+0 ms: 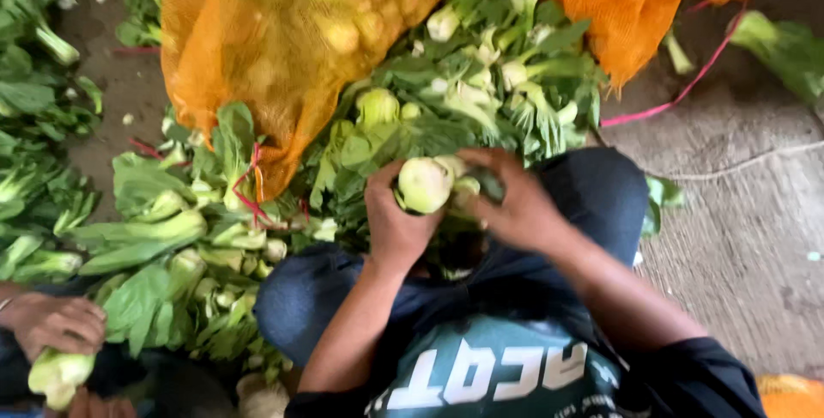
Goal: The person sits on the floor among piles of leafy green vegetables and uses a small knife to trim the root ends of bok choy one at a time, tossing trimmed pieces aside and reaching for the next one. Another worker nearby performs the same trimming.
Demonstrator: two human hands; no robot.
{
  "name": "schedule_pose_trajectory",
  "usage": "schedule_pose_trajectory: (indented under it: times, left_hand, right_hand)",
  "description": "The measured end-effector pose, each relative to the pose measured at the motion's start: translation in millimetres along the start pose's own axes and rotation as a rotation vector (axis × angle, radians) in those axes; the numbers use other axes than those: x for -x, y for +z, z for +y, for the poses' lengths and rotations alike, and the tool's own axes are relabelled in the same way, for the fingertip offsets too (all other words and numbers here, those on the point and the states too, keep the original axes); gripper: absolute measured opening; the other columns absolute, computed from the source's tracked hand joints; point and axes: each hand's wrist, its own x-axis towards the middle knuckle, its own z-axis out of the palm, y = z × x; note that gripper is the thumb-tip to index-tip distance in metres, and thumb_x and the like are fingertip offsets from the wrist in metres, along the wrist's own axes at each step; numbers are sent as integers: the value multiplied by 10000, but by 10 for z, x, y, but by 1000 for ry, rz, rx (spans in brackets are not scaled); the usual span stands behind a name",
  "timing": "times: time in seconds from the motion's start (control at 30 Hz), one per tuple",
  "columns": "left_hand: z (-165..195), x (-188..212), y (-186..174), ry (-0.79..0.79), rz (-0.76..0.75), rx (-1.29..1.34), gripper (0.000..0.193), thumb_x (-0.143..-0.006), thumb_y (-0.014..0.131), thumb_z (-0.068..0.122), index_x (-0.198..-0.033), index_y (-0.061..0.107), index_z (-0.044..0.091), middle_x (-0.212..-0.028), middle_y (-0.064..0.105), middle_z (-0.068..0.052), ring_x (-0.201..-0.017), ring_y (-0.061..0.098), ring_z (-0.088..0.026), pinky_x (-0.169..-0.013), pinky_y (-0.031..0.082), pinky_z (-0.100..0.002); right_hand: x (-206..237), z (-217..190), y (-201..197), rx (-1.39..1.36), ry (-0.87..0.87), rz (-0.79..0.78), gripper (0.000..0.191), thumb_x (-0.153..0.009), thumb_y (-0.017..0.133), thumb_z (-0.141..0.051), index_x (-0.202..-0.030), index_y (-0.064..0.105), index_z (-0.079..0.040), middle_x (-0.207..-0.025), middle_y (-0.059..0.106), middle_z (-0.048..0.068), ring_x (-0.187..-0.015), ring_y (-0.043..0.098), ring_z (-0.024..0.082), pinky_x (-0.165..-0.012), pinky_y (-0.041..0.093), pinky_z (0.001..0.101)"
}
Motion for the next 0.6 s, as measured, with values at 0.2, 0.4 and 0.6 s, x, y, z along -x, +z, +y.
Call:
schedule_pose_trajectory:
  times: [0.2,0.4,0.6]
  left_hand:
    - [-79,20,45,87,-110,-157,674,-673,871,61,-1261,541,41,-1164,618,-186,-1040,596,-423,-871,483,-509]
    - [-53,75,19,-87,-145,52,767,-626,966,209,-1224,524,23,-1111,618,-197,-1015,614,-397,-863,495,-486]
    - [57,-86,-25,-125,-136,22,703,-673,904,175,-1248,539,0,-1133,621,-225,-1059,611,-405,-902,496,-476]
  right_hand:
    - [-21,-225,194,110,-76,-99,697,-741,835,-267,-1368,590,-87,-1419,570,154,-1136,664,336,-903,527,385]
    - [-105,63,134,-437,263,-40,376,-1043,615,-270,-1344,675,-52,-1301,751,120,-1189,689,167,-1068,518,316]
    - [10,148,168,-331,183,-145,604,-828,811,-212,-1376,608,-59,-1305,686,129,-1187,628,190,-1027,483,339]
